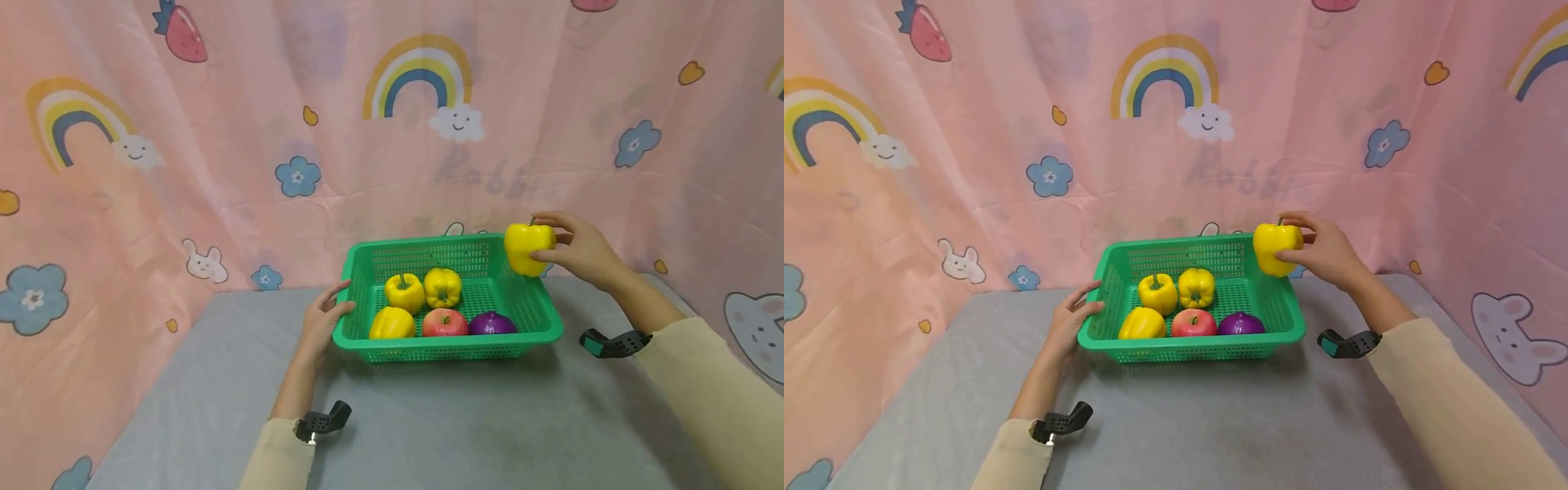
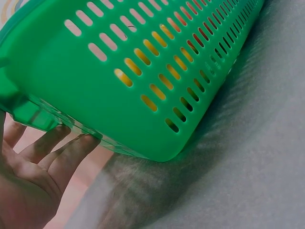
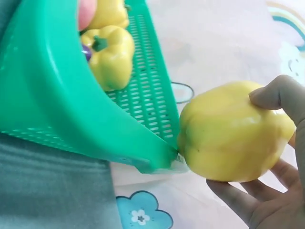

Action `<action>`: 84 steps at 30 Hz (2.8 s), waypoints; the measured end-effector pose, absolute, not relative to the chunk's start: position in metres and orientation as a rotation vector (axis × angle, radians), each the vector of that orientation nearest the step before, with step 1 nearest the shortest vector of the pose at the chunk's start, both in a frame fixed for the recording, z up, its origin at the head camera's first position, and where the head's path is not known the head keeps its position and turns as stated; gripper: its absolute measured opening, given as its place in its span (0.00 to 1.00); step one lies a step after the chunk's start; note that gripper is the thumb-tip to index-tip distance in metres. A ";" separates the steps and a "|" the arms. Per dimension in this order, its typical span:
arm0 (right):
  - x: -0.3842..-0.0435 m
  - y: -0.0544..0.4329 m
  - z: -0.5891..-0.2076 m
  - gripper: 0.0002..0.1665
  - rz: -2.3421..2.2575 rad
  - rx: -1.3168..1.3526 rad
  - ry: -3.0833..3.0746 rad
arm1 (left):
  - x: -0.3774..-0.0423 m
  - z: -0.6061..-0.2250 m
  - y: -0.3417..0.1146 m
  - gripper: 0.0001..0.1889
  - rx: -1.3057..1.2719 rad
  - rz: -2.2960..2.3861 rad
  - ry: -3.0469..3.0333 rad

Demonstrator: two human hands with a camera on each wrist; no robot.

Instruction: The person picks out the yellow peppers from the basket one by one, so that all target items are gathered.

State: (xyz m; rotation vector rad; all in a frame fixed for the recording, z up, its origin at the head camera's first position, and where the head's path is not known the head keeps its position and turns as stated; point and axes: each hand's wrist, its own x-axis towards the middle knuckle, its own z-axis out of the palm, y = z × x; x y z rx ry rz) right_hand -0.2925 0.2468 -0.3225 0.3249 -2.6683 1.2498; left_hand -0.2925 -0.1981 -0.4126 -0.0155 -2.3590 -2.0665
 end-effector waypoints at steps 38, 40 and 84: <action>-0.311 0.289 -0.418 0.43 1.194 -0.090 -2.411 | -0.292 -0.413 -0.199 0.25 0.005 -2.079 -2.329; -0.311 0.289 -0.421 0.43 1.198 -0.092 -2.417 | -0.292 -0.413 -0.199 0.25 0.006 -2.066 -2.338; -0.295 0.275 -0.443 0.46 1.055 -0.052 -2.407 | -0.292 -0.414 -0.200 0.25 -0.011 -2.060 -2.333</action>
